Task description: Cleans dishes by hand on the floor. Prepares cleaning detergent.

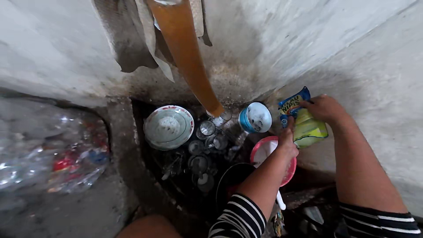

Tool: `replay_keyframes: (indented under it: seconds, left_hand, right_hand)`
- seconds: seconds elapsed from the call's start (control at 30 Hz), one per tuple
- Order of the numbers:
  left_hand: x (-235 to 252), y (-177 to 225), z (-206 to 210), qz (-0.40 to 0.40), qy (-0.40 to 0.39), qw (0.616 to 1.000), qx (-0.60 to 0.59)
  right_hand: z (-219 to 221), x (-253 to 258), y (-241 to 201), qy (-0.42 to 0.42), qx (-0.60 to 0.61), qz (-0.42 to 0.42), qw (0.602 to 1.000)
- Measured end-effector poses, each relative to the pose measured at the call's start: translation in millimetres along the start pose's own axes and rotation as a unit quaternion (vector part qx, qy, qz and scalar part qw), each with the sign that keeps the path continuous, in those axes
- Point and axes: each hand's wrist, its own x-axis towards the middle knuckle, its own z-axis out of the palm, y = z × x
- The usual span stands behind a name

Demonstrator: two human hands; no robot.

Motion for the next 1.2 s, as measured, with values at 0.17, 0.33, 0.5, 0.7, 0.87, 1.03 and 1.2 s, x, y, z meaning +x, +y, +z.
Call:
replay_keyframes:
  seconds: [0.17, 0.33, 0.5, 0.7, 0.87, 1.03, 1.2]
  left_hand:
    - [-6, 1, -12, 0.012, -0.064, 0.998, 0.016]
    - [-2, 0, -27, 0.017, -0.075, 0.990, 0.114]
    - [-9, 13, -20, 0.025, -0.041, 0.991, 0.127]
    - [-8, 21, -12, 0.054, -0.016, 0.991, 0.123]
    - [-3, 22, -13, 0.058, 0.007, 0.988, 0.146]
    - [-1, 21, -14, 0.045, 0.015, 0.989, 0.138]
    - [-3, 19, -10, 0.043, 0.012, 0.988, 0.151]
  right_hand:
    - [-7, -3, 4, -0.010, 0.210, 0.076, 0.975]
    - [10, 9, 2, -0.009, 0.349, 0.077, 0.934]
    - [14, 9, -2, 0.034, 0.284, 0.078, 0.955]
    - [12, 12, -7, 0.106, 0.238, 0.074, 0.963]
    - [9, 8, -10, 0.126, 0.247, 0.090, 0.957]
    - [8, 6, -12, 0.131, 0.230, 0.092, 0.960]
    - [5, 5, -6, 0.106, 0.207, 0.070, 0.970]
